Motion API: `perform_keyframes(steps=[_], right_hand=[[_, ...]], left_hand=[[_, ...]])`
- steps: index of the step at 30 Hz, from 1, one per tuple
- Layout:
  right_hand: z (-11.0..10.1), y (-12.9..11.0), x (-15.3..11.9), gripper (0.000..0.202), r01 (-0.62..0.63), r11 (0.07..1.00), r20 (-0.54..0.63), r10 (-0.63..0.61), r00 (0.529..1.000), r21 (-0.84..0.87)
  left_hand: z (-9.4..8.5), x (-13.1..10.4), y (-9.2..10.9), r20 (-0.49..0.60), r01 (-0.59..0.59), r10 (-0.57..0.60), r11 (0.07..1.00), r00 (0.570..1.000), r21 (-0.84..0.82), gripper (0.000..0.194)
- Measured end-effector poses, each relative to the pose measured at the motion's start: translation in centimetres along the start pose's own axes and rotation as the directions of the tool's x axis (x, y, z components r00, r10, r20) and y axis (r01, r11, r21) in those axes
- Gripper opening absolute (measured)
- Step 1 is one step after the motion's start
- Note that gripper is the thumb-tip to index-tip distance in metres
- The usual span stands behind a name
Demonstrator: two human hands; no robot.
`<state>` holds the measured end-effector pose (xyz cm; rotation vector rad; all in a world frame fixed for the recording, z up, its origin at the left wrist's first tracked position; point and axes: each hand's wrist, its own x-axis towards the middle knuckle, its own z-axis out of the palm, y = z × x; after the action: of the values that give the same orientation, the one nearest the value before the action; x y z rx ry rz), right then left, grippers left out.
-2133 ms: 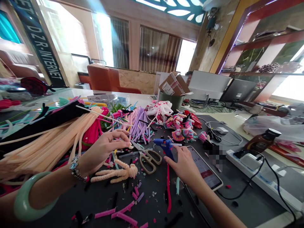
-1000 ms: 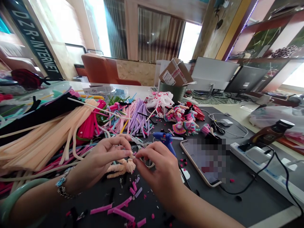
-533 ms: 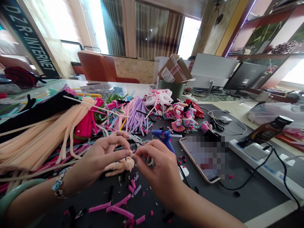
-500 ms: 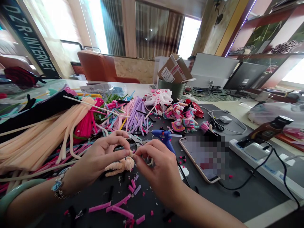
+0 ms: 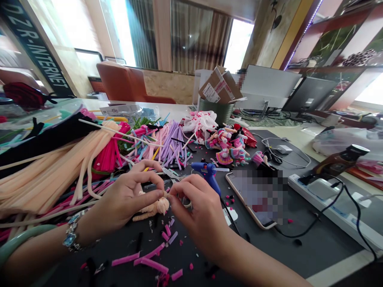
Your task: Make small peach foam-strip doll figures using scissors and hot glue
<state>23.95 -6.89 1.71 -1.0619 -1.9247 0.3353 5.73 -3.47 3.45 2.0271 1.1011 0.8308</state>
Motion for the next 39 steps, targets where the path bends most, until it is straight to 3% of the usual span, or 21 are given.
perform_keyframes(steps=[14,28,39], right_hand=[[0.02,0.19,-0.07,0.008,0.046,0.999,0.018,-0.046,0.999,0.003],[0.09,0.37,-0.02,0.009,0.069,0.997,0.059,-0.068,0.996,-0.023],[-0.01,0.49,-0.22,0.009,0.064,0.998,0.103,-0.062,0.993,-0.025]], left_hand=[[0.1,-0.35,0.02,-0.027,-0.081,0.084,0.993,0.996,0.091,0.012],[-0.27,-0.42,0.53,0.033,-0.179,0.177,0.945,0.984,0.275,0.014],[-0.49,-0.46,0.82,0.068,-0.209,0.198,0.923,0.978,0.323,0.014]])
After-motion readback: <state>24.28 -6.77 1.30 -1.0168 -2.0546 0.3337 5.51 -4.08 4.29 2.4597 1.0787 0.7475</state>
